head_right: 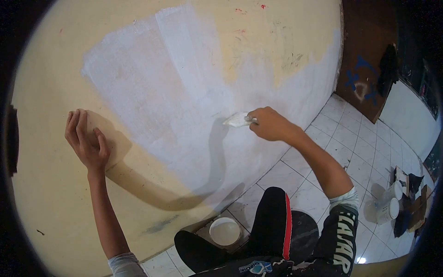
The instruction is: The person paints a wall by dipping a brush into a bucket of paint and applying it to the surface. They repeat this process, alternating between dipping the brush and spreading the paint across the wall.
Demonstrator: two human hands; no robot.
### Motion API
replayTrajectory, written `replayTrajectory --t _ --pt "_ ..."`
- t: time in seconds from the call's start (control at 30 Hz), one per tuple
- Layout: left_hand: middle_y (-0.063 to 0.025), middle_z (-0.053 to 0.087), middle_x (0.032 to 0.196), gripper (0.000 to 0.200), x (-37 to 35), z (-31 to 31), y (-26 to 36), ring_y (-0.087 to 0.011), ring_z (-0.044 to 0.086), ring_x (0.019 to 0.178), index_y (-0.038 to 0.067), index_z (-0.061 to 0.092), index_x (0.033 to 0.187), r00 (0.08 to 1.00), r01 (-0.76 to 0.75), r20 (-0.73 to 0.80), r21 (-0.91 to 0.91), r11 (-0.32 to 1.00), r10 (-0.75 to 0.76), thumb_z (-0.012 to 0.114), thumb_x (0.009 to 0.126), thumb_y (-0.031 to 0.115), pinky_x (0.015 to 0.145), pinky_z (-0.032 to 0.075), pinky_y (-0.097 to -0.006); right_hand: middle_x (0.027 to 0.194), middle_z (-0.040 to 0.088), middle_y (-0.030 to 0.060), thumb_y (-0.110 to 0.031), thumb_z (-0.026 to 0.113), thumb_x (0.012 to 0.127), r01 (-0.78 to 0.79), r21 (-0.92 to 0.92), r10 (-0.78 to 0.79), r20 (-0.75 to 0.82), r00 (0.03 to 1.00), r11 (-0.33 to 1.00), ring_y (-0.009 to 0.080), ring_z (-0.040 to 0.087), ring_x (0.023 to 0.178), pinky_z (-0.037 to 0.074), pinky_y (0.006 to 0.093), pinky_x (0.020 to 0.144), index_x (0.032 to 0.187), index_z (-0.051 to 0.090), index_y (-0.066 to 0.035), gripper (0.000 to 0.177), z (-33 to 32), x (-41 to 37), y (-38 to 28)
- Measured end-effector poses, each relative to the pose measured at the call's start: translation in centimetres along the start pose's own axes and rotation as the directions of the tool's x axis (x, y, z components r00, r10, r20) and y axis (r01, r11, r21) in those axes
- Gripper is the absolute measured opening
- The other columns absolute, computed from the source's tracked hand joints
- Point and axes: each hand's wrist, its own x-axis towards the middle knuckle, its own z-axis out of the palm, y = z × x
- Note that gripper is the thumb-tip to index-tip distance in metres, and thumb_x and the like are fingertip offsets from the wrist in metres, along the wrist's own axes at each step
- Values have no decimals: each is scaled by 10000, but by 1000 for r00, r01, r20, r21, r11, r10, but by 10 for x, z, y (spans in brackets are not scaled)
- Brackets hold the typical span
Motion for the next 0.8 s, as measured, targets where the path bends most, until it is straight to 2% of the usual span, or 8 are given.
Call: replayTrajectory --t 0.2,0.27,0.33,0.4,0.5,0.67,0.73,0.8 --pt "-167 486 1361 523 -2 -1 0 -369 394 1344 14 540 1307 1000 -1 6 -9 1000 1 551 785 10 1108 320 -485 885 681 179 -155 648 848 107 -126 -101 55 993 986 251 629 749 512 355 717 1088 686 28 304 -74 70 -22" --pt "-169 487 1358 520 -1 -1 0 -368 396 1342 14 542 1306 1000 -9 -1 -15 1000 9 549 786 12 1108 320 -484 864 685 136 -197 647 868 147 -102 -152 -38 988 984 200 615 727 490 344 651 1067 702 4 287 -116 89 -37" --pt "-175 489 1352 517 0 -1 2 -367 398 1339 11 542 1305 1000 2 2 -7 1000 -2 545 788 16 1107 323 -482 841 666 114 -222 632 891 -39 -77 32 -93 995 996 168 595 712 476 332 624 1089 693 -10 296 -158 99 -70" --pt "-173 504 1344 523 0 1 1 -371 416 1326 17 554 1285 1000 -1 -14 -5 1000 1 547 762 31 1090 329 -477 825 646 104 -227 623 904 -78 -97 45 -304 952 992 176 583 710 482 339 648 1132 663 -8 319 -184 98 -95" --pt "-173 520 1335 527 0 2 1 -374 434 1312 20 568 1262 999 -11 -38 -4 1000 11 551 736 45 1075 335 -473 706 592 39 -161 577 925 -17 7 18 -395 918 1000 95 443 533 365 278 477 1082 685 23 265 -223 89 -140" --pt "-174 519 1336 528 2 0 2 -373 433 1314 17 566 1262 999 -25 -34 -1 1000 25 552 735 44 1080 335 -475 684 570 15 -174 569 934 15 -129 -87 -575 814 992 90 436 540 348 276 475 1081 695 -10 254 -201 114 -99" --pt "-170 483 1356 524 1 -1 1 -366 397 1341 14 537 1315 1000 -27 2 -8 1000 27 545 791 10 1109 329 -476 803 616 104 -208 622 901 157 -138 -208 -604 770 978 182 551 695 477 343 661 1153 630 4 329 -151 132 -52" --pt "-170 480 1359 528 0 -1 2 -366 397 1341 13 536 1316 1000 -18 8 -2 1000 18 544 789 8 1110 329 -478 771 595 126 -195 607 905 292 -143 -311 -657 687 946 191 525 684 464 348 659 1138 617 13 313 -92 112 -42"
